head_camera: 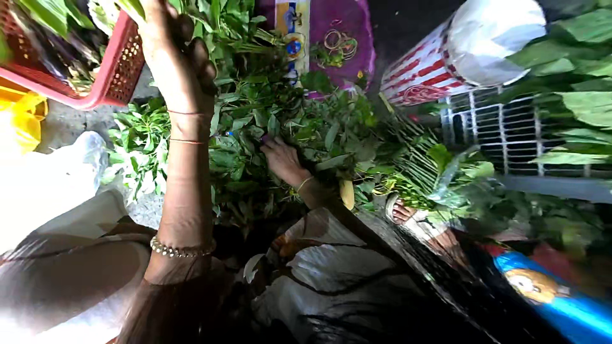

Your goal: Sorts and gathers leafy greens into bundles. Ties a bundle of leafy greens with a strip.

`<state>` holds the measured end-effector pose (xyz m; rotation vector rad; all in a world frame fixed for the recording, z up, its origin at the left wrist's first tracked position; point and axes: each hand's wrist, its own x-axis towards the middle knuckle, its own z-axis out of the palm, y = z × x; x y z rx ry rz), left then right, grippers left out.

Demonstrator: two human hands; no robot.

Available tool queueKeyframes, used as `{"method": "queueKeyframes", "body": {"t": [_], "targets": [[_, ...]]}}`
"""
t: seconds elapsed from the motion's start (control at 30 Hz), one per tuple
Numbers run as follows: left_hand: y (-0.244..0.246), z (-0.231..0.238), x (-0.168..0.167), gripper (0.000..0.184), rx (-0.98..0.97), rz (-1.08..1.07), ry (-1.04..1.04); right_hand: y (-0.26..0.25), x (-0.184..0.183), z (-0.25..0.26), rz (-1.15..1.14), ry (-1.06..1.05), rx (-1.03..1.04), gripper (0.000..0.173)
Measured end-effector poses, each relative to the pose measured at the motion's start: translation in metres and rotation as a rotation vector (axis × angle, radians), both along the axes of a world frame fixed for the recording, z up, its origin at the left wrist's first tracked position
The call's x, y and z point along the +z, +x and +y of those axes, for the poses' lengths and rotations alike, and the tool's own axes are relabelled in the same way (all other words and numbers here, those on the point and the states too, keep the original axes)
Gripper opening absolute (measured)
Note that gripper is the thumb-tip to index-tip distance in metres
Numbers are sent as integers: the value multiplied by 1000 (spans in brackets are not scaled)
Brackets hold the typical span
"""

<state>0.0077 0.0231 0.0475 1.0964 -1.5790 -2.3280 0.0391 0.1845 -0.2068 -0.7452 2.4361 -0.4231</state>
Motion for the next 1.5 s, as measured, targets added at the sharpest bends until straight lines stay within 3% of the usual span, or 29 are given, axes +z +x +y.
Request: {"method": "queueKeyframes", "body": {"t": [0.07, 0.13, 0.2, 0.33, 0.4, 0.5, 0.57, 0.63, 0.7, 0.77, 0.83, 0.97, 1.07, 1.27, 1.37, 1.43, 1.5], "targets": [[-20, -25, -60, 35, 84, 312, -43, 7, 22, 2, -4, 37, 89, 30], [-33, -39, -91, 40, 98, 437, 12, 8, 34, 2, 18, 52, 190, 39], [-36, -38, -93, 42, 47, 409, 17, 8, 19, 2, 84, 84, 230, 38], [-34, -35, -95, 38, -9, 445, -58, 10, 2, 11, 130, -2, 99, 16], [-31, -35, -91, 34, -32, 445, -104, 12, 30, 12, 175, -61, 101, 10], [-25, -30, -58, 32, -124, 160, -148, 11, 71, 16, 330, -138, 169, 10], [-31, -33, -86, 34, -80, 412, -136, 11, 93, 19, 444, -199, 162, 17], [-32, -33, -88, 35, -88, 417, -141, 6, 98, 22, 431, -167, 111, 19], [-26, -27, -64, 36, -172, 175, -186, -1, 89, 33, 286, -125, 6, 22], [-33, -27, -84, 38, -132, 390, -149, -12, 83, 51, 212, -185, -137, 24], [-34, -25, -94, 38, -139, 459, -128, -16, 84, 71, 162, -296, -335, 25], [-31, -5, -103, 24, -237, 396, -82, -8, 102, 108, -163, -615, -826, 29], [-26, 32, -109, 12, -269, 267, 4, -7, 111, 124, -180, -803, -964, 31], [-3, 106, -110, 23, -656, -21, 85, -11, 133, 105, 390, -454, -743, 29], [-27, 124, -111, 25, -635, -42, 215, -7, 129, 89, 656, -313, -623, 28], [-38, 121, -107, 22, -635, -28, 181, 1, 121, 91, 677, -255, -605, 30], [-46, 111, -106, 23, -666, 25, 98, 12, 111, 103, 527, -199, -639, 31]]}}
